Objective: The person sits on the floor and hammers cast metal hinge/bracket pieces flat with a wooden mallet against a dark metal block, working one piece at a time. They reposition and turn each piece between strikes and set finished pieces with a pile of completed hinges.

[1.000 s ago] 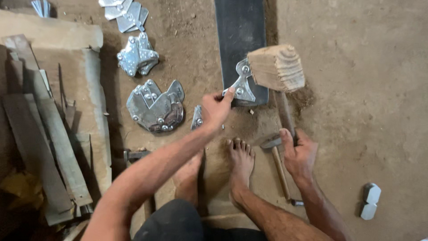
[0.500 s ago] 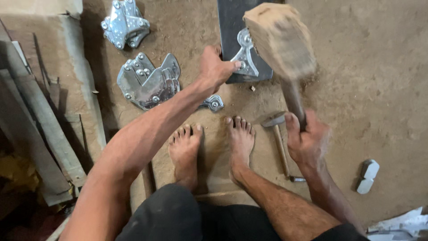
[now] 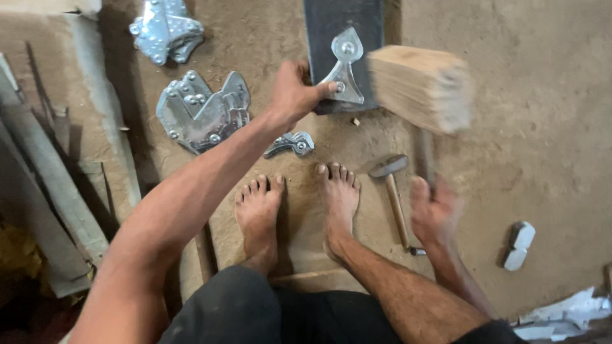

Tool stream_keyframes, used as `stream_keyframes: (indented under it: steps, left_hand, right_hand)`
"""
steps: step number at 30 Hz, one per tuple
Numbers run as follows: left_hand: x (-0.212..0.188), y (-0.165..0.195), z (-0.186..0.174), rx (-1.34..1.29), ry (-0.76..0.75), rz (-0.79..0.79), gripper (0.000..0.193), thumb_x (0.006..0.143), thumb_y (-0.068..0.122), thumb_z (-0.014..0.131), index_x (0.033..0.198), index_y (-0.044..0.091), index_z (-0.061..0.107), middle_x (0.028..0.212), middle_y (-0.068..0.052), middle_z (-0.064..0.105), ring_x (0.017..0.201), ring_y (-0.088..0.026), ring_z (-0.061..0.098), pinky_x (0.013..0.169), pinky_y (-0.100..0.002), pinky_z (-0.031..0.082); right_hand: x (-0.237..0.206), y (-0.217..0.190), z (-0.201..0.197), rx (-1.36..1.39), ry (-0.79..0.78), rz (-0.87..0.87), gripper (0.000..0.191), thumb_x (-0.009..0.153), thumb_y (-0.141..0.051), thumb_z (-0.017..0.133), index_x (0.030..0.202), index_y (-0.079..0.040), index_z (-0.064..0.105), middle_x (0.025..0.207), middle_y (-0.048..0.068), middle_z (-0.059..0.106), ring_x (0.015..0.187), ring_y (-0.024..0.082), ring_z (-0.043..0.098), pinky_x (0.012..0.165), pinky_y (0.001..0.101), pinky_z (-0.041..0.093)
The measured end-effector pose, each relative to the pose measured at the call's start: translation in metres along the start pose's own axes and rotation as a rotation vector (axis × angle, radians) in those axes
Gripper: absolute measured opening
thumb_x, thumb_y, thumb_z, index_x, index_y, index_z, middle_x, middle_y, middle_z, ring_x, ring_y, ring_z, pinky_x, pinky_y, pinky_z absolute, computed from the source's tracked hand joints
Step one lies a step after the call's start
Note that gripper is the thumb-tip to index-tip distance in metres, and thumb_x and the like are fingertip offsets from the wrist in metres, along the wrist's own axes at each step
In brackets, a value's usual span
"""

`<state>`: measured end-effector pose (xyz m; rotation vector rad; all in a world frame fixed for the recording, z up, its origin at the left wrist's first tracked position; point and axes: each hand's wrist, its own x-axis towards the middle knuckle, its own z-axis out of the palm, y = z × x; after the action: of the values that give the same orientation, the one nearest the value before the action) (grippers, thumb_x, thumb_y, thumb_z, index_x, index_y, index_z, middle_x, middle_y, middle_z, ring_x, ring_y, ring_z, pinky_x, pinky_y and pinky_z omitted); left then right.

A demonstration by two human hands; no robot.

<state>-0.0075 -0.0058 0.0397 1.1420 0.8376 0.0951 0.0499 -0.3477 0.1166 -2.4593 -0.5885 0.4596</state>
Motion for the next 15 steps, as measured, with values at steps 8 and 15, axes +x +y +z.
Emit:
stream_keyframes:
  steps: [8,15]
  left_hand:
    - [-0.095,0.048,-0.083,0.593,-0.067,0.262,0.011,0.084,0.004,0.074,0.089,-0.003,0.067,0.079,-0.009,0.073,0.073,-0.018,0.071,0.067,-0.033,0.056]
    - [-0.069,0.013,-0.064,0.26,-0.311,0.226,0.026,0.086,0.002,0.074,0.111,-0.001,0.066,0.091,-0.003,0.071,0.084,-0.008,0.067,0.076,-0.027,0.056]
  right_hand:
    - [-0.026,0.031,-0.012,0.237,0.028,0.152,0.042,0.109,-0.033,0.061,0.081,-0.002,0.057,0.063,0.0,0.056,0.056,0.007,0.051,0.05,0.0274,0.041]
    - [-0.009,0.006,-0.004,0.318,-0.069,0.113,0.04,0.109,-0.031,0.063,0.082,-0.003,0.055,0.065,-0.003,0.052,0.058,0.006,0.046,0.051,0.0269,0.037]
